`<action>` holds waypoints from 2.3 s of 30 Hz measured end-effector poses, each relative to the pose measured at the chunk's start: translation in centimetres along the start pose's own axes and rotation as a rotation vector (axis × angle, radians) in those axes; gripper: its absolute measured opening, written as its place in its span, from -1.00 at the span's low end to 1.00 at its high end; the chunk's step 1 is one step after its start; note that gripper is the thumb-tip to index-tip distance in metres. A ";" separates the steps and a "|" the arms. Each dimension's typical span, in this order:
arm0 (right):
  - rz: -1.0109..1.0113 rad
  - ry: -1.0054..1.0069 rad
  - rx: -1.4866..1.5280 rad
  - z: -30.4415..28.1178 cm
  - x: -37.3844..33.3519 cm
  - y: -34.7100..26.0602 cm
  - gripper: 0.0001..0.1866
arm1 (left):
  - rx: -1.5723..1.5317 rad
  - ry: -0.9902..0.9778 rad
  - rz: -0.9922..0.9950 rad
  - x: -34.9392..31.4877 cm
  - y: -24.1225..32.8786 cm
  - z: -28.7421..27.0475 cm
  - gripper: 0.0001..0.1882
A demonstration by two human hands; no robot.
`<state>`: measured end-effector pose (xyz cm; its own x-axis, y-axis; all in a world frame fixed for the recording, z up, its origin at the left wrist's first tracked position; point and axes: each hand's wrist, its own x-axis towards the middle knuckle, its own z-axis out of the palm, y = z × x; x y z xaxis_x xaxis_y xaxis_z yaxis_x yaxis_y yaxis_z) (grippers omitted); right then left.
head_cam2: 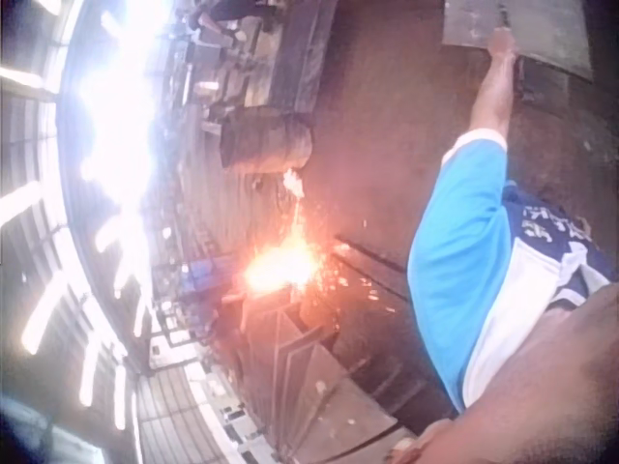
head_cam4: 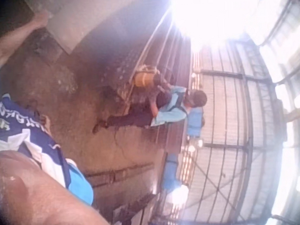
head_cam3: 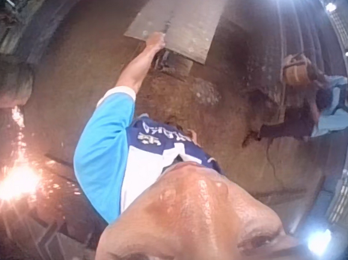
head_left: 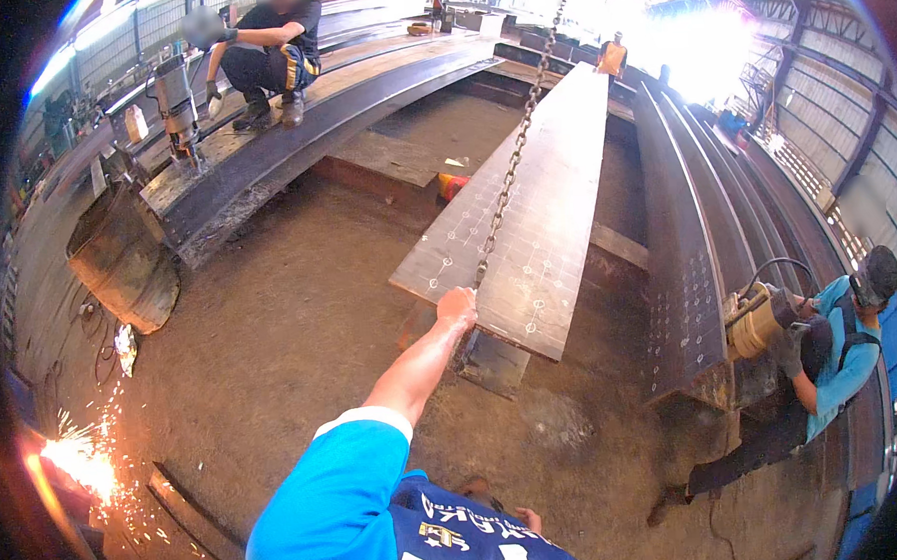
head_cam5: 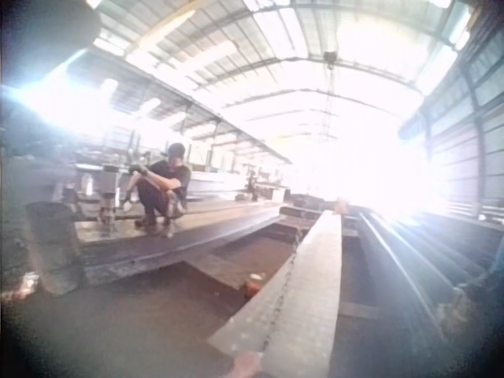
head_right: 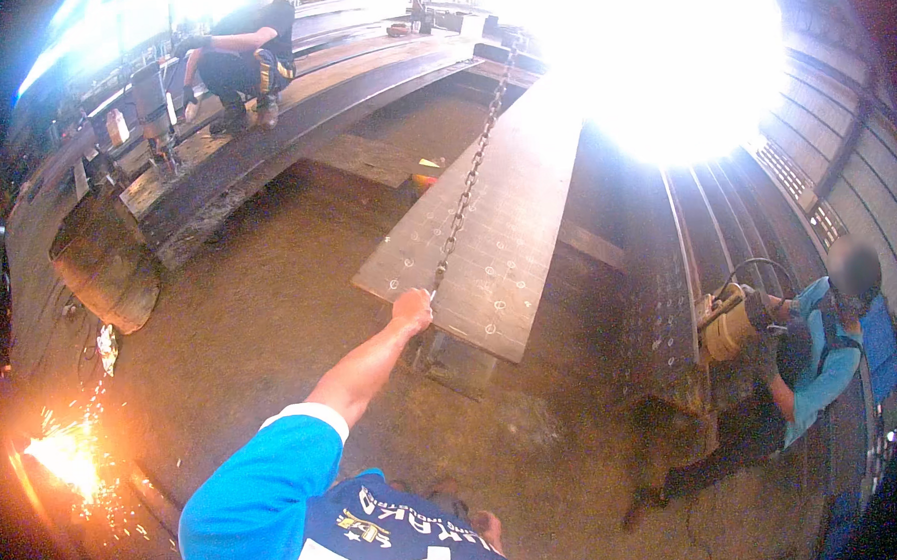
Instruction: The person guides a large metal plate suspended by chains into position on a support structure in a metal fabrication workshop. They use both hands to steady and align the plate while another worker grinds nearby. The person then walks around the plate, picks up a small object, and continues to adjust the plate's position.
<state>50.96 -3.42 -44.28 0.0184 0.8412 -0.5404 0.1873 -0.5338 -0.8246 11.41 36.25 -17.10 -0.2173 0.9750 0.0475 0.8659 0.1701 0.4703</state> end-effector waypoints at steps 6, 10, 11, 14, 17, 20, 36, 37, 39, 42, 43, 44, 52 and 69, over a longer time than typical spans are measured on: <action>-0.046 0.065 -0.002 -0.8 1.4 3.0 -0.68 | 0.029 -0.047 -0.006 0.0 0.2 -0.5 -0.78; 0.227 0.014 0.249 -1.2 2.8 4.8 -0.70 | 0.022 -0.018 0.038 -0.2 0.0 -0.5 -0.78; 0.104 0.008 0.185 -1.2 2.9 4.8 -0.69 | 0.015 0.003 0.053 -0.2 -0.1 -0.3 -0.78; 0.118 0.081 0.140 -0.9 2.1 4.2 -0.69 | 0.039 0.041 0.064 -0.2 -0.3 0.4 -0.78; 0.053 0.009 0.213 -0.5 0.7 2.3 -0.48 | 0.100 0.035 0.064 0.2 -0.5 1.2 -0.79; 0.110 0.034 0.335 0.0 -0.3 0.5 -0.52 | 0.109 0.080 0.113 0.5 -0.8 1.7 -0.78; 0.435 0.187 0.376 0.7 -3.5 1.4 -0.50 | 0.061 0.044 0.095 -0.4 -1.0 1.3 -0.72; 0.442 0.179 0.343 0.7 -3.6 1.4 -0.50 | 0.052 0.036 0.081 -0.4 -1.0 1.4 -0.72; 0.462 0.173 0.318 0.8 -3.6 1.4 -0.49 | 0.070 0.068 0.125 -0.5 -1.1 1.4 -0.73; 0.493 0.177 0.351 0.8 -3.4 1.6 -0.48 | 0.098 0.079 0.157 -0.8 -1.0 1.1 -0.74; 0.492 0.179 0.371 0.8 -3.3 1.6 -0.48 | 0.104 0.082 0.163 -0.8 -0.8 1.0 -0.74; 0.538 0.213 0.367 0.7 -3.2 1.6 -0.48 | 0.097 0.066 0.150 -0.9 -0.7 0.9 -0.75; 0.459 0.182 0.341 -0.1 -3.2 0.6 -0.51 | 0.054 0.042 0.071 -0.9 -0.9 0.7 -0.76; 0.375 0.144 0.329 -1.6 -1.8 1.0 -0.40 | 0.076 0.149 0.082 -0.5 -1.1 1.3 -0.73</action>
<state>52.65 -5.33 -43.84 0.1643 0.5775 -0.7997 -0.1768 -0.7804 -0.5998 11.19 35.78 -18.80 -0.2041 0.9550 0.2153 0.9138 0.1069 0.3919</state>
